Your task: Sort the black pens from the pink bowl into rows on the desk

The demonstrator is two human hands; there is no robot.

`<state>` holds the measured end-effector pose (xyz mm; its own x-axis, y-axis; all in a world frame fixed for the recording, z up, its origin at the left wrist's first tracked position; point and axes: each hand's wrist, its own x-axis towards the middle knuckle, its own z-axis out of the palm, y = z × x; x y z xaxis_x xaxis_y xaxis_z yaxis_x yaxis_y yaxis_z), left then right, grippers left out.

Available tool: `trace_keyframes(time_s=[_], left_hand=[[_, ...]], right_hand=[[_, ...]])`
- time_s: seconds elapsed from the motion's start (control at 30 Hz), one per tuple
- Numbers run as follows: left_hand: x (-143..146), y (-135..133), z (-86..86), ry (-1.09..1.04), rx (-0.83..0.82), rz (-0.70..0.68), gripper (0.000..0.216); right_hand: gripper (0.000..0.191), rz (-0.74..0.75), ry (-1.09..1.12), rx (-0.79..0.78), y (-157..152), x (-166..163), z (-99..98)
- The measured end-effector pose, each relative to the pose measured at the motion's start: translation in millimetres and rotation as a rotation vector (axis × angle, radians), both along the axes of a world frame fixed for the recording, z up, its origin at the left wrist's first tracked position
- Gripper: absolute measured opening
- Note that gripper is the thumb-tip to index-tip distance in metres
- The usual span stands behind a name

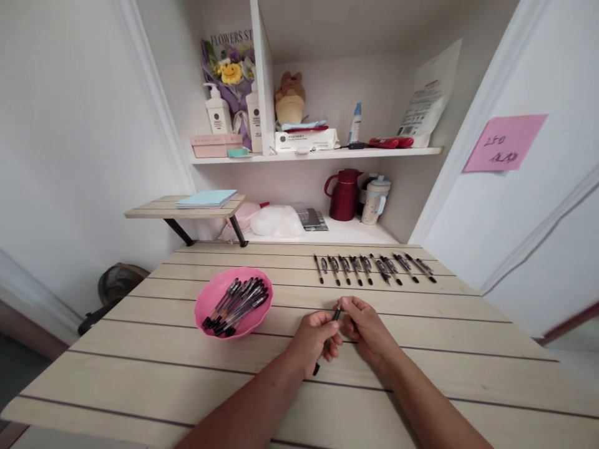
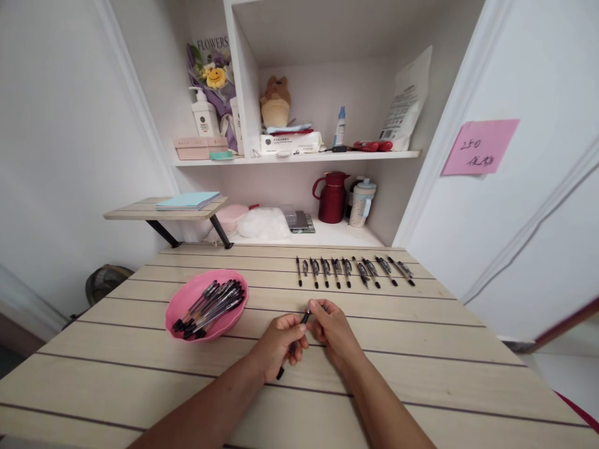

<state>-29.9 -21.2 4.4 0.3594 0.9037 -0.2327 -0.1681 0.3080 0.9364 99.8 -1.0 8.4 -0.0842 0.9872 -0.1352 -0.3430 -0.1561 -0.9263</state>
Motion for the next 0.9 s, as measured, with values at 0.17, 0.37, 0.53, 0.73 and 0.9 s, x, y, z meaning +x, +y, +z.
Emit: trace_keyframes(time_s=[0.17,0.37,0.53,0.73,0.9], left_hand=[[-0.3,0.5,-0.7,0.012,-0.013,-0.011,0.03],[-0.1,0.4,-2.2,0.034,-0.009,-0.017,0.032],[-0.5,0.8,-4.0,0.015,-0.022,-0.029,0.034],[-1.5,1.8,-4.9,0.016,-0.052,-0.046,0.034],[-2.4,2.6,-4.1,0.003,-0.058,-0.067,0.034]], right_hand=[[0.033,0.06,0.0,-0.012,1.7,2.3,-3.3],[0.03,0.041,-0.021,-0.014,0.5,3.4,-1.2],[0.035,0.041,0.031,-0.004,-0.6,3.3,2.4],[0.029,0.037,-0.02,-0.005,0.1,5.7,-1.9],[0.035,0.069,0.053,0.004,0.6,6.3,-1.6]])
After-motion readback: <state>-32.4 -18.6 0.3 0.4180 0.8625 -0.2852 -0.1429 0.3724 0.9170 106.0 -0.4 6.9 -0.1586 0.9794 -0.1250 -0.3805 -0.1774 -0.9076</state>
